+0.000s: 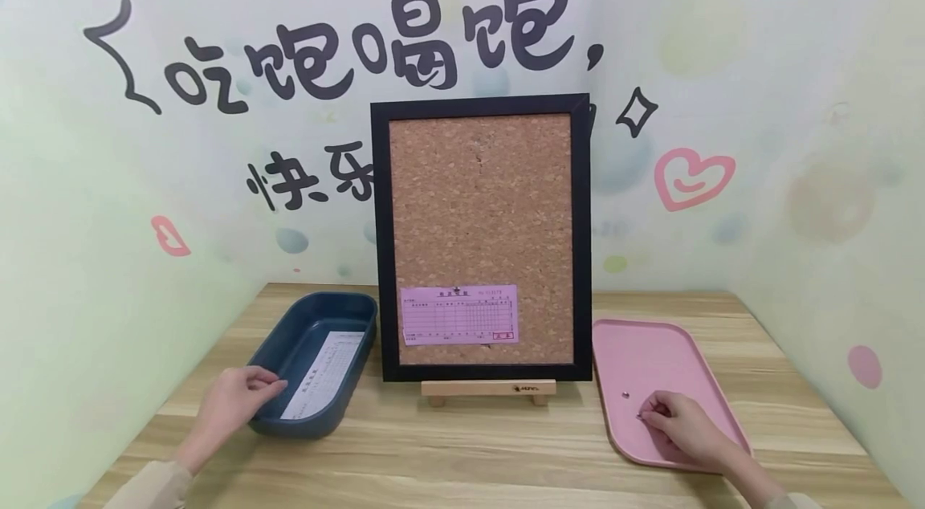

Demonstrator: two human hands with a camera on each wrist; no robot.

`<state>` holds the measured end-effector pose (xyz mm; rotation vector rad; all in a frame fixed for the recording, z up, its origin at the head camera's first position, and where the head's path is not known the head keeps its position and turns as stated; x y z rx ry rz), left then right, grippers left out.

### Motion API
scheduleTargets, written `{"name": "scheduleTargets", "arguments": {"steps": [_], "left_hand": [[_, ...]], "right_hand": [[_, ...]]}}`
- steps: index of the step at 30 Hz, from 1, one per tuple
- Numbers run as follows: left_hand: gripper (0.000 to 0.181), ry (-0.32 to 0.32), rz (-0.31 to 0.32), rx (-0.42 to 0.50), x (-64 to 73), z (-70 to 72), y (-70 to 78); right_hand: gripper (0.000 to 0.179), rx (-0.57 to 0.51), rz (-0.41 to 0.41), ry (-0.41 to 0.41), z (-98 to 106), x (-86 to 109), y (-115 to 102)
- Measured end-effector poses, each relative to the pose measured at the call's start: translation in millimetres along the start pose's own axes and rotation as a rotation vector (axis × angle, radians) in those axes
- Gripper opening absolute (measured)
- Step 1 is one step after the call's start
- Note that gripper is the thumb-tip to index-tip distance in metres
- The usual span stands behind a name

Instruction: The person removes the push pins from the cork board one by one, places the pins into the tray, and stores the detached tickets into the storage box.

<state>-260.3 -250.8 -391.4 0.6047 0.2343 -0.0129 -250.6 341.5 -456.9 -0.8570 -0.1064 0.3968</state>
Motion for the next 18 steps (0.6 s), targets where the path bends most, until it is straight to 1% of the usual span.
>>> {"name": "scheduleTargets", "arguments": {"steps": [4,10,12,15,18], "left_hand": [[0.018,0.040,-0.027,-0.009,-0.7,-1.1,5.0],[0.020,0.109,-0.069,0.016,-3.0,-9.8,19.2],[0.020,0.134,-0.079,0.027,-4.2,-14.2,24.0],[0.023,0.168,-0.100,0.046,-6.9,-21.0,33.2],[0.028,0.171,-0.126,0.079,-10.9,-29.2,44.9]], "right_hand": [[0.009,-0.018,0.004,-0.020,2,-0.6,2],[0.005,0.033,0.044,-0.034,7,-4.1,2],[0.004,0.052,0.071,-0.030,9,-5.8,-1],[0.004,0.049,0.098,-0.021,15,-10.0,-7],[0.005,0.023,0.122,-0.023,21,-16.6,-16]]}}
Point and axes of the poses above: each hand's wrist, its own x-axis away from the middle knuckle, its own z-axis out of the back of the hand, y = z × x, the point moved 4 cm from there along -x, towards the middle knuckle, and after that the axes turned 4 degrees about -y, right-handed, at the moved point
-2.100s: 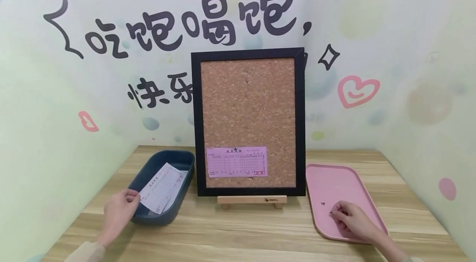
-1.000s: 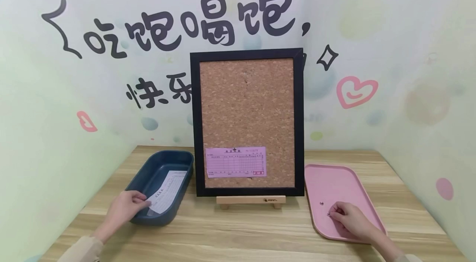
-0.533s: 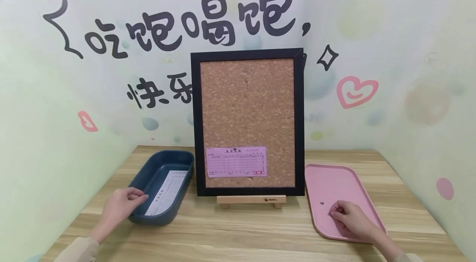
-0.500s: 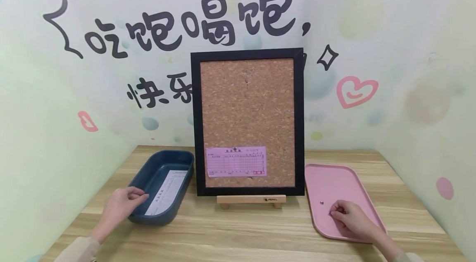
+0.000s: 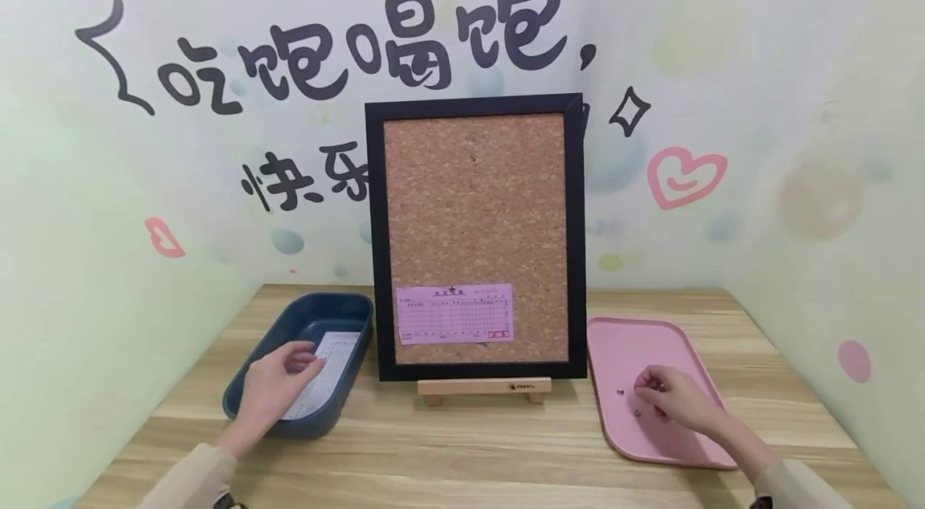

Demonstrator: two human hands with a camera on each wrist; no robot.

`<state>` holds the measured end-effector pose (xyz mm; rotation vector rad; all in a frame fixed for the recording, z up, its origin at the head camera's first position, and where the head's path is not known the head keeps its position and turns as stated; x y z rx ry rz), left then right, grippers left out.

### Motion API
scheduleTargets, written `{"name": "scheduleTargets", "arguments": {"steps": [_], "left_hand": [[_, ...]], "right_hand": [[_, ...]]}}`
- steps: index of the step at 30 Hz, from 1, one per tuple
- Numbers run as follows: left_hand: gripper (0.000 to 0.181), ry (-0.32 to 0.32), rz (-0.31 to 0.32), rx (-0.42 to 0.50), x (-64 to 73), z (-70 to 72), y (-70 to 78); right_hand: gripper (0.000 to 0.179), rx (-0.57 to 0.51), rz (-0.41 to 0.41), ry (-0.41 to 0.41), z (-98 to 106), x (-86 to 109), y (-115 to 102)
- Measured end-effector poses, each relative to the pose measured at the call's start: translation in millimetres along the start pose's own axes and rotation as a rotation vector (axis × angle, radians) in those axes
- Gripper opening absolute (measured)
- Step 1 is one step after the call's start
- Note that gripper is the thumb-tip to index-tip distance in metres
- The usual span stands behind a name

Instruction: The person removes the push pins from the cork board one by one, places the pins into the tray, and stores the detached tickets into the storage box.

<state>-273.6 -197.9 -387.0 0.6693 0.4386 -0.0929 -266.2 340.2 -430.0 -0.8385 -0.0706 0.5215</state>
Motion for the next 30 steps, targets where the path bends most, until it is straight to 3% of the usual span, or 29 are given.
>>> {"name": "scheduleTargets", "arguments": {"steps": [6,15,20,26,30], "left_hand": [[0.040,-0.013,-0.041,0.032,-10.1,-21.2,25.2],[0.053,-0.002,-0.099,0.127,-22.7,-49.0,61.0],[0.060,0.006,-0.127,0.120,-25.6,-55.2,72.2],[0.074,-0.009,-0.138,0.141,-28.7,-60.9,80.8],[0.080,0.016,-0.135,0.126,-29.8,-66.0,81.5]], "right_hand": [[0.004,0.007,0.062,0.032,15,-21.6,-22],[0.008,0.098,0.052,0.066,31,-62.4,-78],[0.006,0.156,0.118,0.052,31,-90.2,-115],[0.006,0.209,0.098,0.027,27,-119.6,-146],[0.006,0.238,0.112,0.030,20,-135.2,-162]]}}
Point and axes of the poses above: each hand's wrist, its own x-axis away from the middle knuckle, its own z-axis out of the back of the hand, y = z × x, the point moved 4 cm from there along -x, towards the middle knuckle, and after that the axes turned 4 degrees about -y, right-handed, at the moved point
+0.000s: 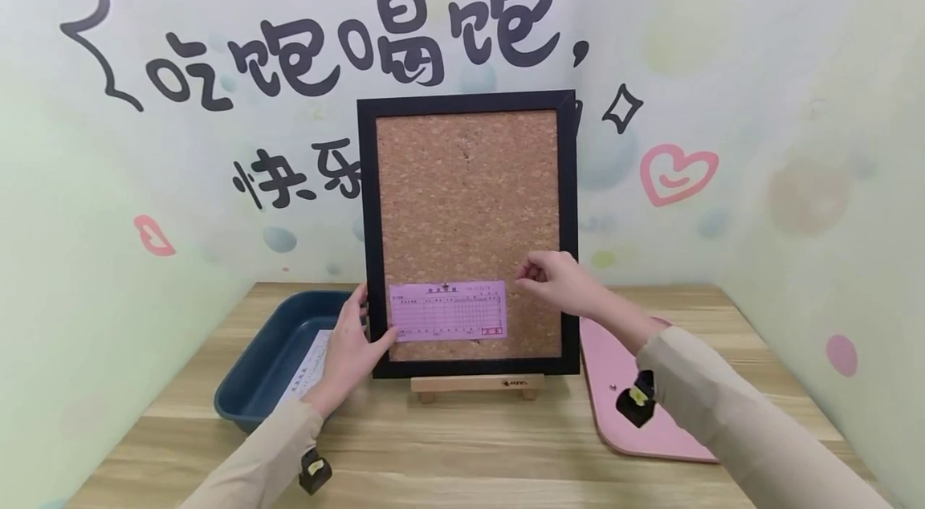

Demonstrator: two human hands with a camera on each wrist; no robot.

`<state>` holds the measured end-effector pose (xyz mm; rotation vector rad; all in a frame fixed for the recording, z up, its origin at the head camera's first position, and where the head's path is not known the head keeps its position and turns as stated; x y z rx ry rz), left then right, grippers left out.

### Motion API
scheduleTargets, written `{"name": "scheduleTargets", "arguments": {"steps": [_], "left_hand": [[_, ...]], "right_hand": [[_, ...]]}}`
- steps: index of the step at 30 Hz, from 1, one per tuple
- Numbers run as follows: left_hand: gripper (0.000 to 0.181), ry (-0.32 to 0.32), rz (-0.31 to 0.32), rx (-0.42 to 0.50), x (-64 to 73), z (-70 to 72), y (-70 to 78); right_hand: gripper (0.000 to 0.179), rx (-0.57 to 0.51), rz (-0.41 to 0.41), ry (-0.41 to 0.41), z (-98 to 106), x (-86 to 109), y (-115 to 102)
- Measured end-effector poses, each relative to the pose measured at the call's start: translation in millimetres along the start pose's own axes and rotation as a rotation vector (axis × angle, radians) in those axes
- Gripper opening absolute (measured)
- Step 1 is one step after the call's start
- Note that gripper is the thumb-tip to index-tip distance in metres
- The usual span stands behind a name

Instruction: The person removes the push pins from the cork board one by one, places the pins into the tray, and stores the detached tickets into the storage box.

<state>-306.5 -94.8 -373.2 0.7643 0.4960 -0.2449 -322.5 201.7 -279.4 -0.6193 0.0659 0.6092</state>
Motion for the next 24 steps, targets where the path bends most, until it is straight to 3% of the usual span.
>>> {"name": "scheduleTargets", "arguments": {"steps": [10,24], "left_hand": [[0.089,0.083,-0.089,-0.063,1.9,-5.0,3.0],[0.092,0.084,-0.066,-0.058,3.2,-9.8,0.2]], "right_hand": [[0.005,-0.002,0.029,0.013,-23,-29.5,-18],[0.007,-0.012,0.071,0.054,-56,-51.4,-31]]}}
Point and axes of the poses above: each hand's wrist, its own x-axis away from the middle knuckle, its own z-axis out of the back of the hand, y = z × x, the point moved 4 cm from there along -x, towards the middle knuckle, and after that the axes turned 4 degrees about -y, right-handed, at the moved point
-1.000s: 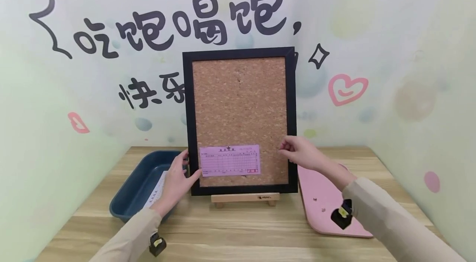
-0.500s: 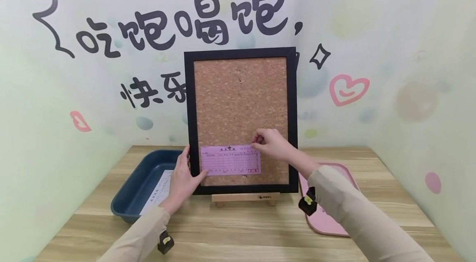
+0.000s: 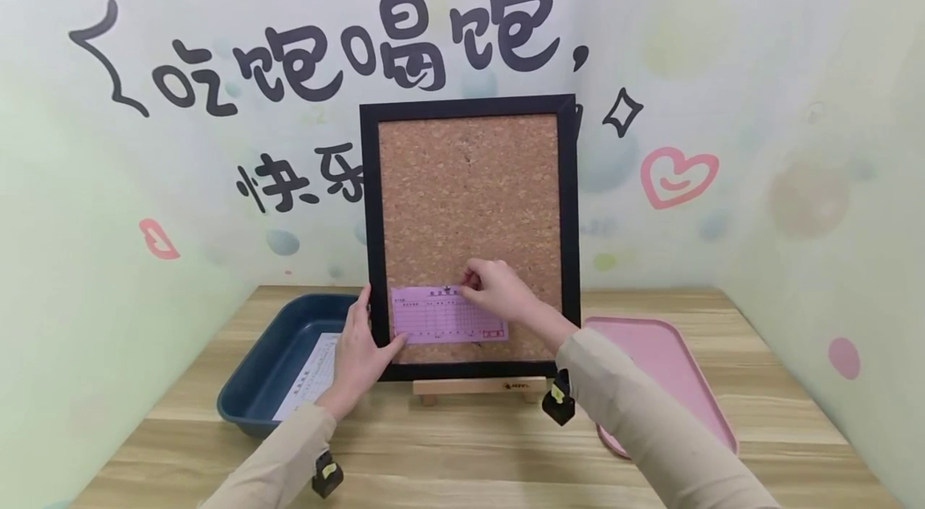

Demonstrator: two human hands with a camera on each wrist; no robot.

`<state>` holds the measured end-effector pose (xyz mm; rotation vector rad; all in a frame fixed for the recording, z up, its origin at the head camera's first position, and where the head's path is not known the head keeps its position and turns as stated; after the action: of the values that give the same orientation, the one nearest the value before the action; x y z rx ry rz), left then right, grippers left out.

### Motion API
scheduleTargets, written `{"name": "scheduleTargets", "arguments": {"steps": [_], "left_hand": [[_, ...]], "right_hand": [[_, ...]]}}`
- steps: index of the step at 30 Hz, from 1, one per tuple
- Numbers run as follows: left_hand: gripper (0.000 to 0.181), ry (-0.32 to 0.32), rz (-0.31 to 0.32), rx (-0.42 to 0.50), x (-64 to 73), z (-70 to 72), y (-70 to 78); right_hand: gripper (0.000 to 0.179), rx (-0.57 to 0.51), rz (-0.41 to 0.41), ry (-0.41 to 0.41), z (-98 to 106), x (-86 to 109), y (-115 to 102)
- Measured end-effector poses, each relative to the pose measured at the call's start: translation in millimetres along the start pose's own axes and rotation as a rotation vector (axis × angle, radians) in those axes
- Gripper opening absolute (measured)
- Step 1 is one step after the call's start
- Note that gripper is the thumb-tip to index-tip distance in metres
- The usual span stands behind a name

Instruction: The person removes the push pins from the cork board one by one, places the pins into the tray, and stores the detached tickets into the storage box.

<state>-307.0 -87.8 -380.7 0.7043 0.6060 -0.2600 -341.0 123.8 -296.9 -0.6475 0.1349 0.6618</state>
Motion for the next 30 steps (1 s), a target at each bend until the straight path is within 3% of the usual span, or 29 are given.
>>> {"name": "scheduleTargets", "arguments": {"steps": [30], "left_hand": [[0.093,-0.014,0.001,-0.006,0.7,-0.2,-3.2]], "right_hand": [[0.002,0.201,-0.044,0.356,-31,3.4,-5]]}}
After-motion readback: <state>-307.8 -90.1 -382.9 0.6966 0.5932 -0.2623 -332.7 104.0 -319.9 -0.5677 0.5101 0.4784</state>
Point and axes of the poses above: each hand's wrist, its own x-axis away from the middle knuckle, its own z-axis out of the back of the hand, y = z × x, the point moved 4 cm from there along -x, towards the middle knuckle, and after that the axes turned 4 degrees about -y, right-handed, at the moved point
